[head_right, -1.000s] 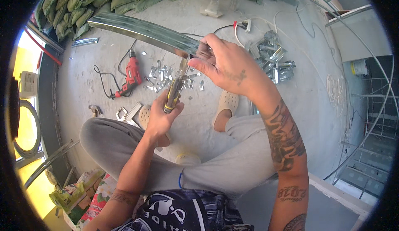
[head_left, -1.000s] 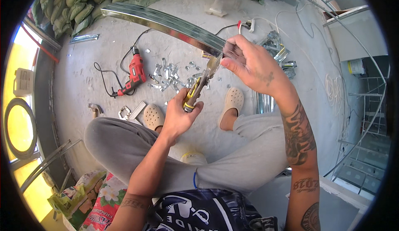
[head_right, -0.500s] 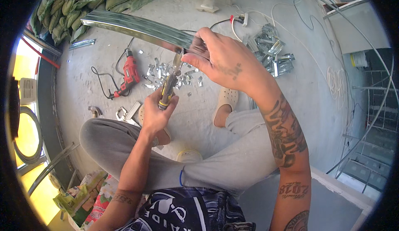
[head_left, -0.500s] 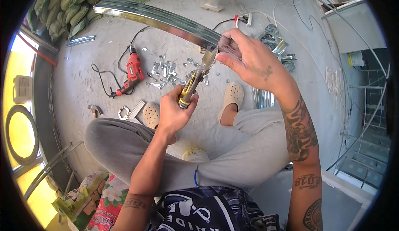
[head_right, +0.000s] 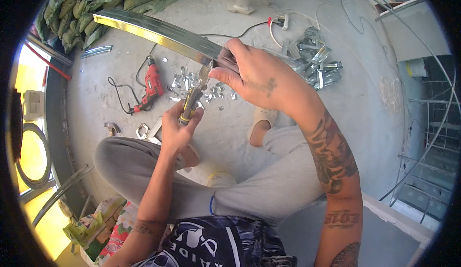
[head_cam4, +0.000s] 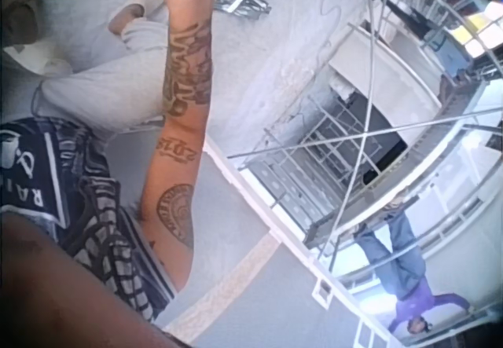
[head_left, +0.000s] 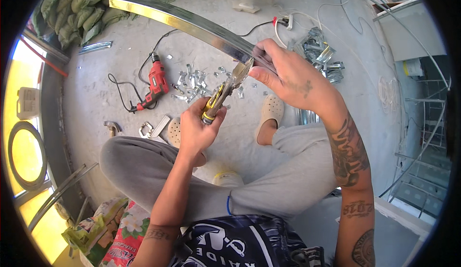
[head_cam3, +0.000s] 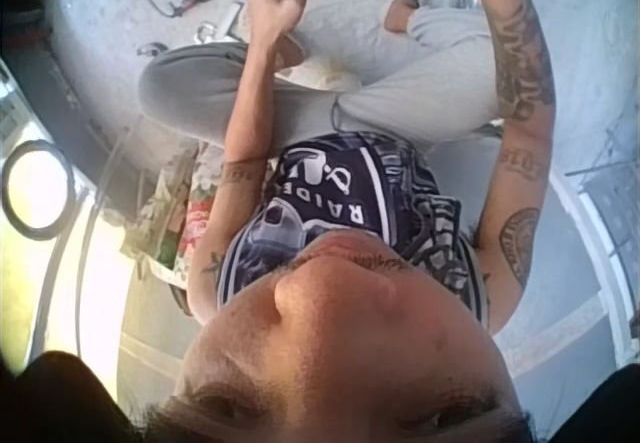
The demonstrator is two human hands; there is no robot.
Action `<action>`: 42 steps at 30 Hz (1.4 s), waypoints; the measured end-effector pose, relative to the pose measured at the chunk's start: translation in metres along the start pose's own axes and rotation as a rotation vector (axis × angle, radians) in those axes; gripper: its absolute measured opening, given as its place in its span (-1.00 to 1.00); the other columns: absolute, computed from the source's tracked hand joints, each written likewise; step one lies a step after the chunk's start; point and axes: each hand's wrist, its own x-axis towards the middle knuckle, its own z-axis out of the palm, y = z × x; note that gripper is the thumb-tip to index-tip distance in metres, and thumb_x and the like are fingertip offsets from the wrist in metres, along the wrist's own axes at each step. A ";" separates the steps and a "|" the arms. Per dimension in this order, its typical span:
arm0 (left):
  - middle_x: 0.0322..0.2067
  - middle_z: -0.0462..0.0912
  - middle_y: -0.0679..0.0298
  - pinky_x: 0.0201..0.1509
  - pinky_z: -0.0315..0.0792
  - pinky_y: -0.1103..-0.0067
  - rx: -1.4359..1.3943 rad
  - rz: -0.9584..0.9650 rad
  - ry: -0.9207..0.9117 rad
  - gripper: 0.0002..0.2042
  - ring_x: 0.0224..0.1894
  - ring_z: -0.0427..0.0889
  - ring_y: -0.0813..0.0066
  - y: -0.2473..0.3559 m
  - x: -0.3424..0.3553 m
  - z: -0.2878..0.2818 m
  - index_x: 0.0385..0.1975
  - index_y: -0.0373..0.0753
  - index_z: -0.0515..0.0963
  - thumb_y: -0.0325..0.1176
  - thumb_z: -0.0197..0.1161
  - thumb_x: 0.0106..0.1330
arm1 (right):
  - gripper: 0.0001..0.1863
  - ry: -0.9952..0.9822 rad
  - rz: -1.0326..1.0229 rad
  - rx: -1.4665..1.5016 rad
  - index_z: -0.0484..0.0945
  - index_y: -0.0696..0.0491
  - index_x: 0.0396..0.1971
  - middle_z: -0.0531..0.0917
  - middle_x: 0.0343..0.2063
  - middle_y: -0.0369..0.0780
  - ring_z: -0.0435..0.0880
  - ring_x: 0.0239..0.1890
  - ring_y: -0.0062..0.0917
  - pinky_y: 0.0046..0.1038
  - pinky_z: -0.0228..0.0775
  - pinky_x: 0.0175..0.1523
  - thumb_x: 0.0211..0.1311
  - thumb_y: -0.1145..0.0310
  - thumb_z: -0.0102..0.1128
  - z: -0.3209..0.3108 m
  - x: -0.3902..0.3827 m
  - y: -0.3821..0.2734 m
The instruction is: The recorder uses aviation snips to cut a metal stud and a square ruler for measurement.
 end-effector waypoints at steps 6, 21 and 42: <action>-0.59 0.54 0.04 -0.37 0.41 0.39 -0.017 0.034 0.000 -0.67 -0.56 0.45 0.25 -0.004 -0.001 0.001 -0.37 -0.35 0.53 -0.17 0.39 0.26 | -0.50 0.014 -0.027 -0.095 0.34 0.21 -0.08 0.63 -0.32 0.07 0.63 -0.27 0.03 -0.17 0.46 -0.16 0.30 0.11 0.28 0.008 -0.001 0.003; -0.72 0.46 0.20 -0.48 0.35 0.50 0.202 0.082 0.063 -0.66 -0.60 0.30 0.59 -0.017 0.007 0.001 -0.34 -0.44 0.64 -0.22 0.50 0.18 | -0.60 0.038 0.064 -0.153 0.29 0.15 -0.04 0.62 -0.22 0.11 0.58 -0.13 0.12 -0.07 0.44 -0.10 0.13 0.53 0.18 0.015 -0.003 0.006; -0.29 0.64 0.16 -0.13 0.49 0.47 -0.387 -0.418 -0.320 -0.60 -0.18 0.65 0.34 -0.053 0.021 0.022 0.00 -0.44 0.50 -0.32 0.22 0.20 | -0.31 0.496 0.688 0.005 0.45 0.20 -0.08 0.60 -0.41 -0.06 0.60 -0.34 -0.27 -0.25 0.46 -0.18 0.14 -0.15 0.36 0.020 -0.177 0.241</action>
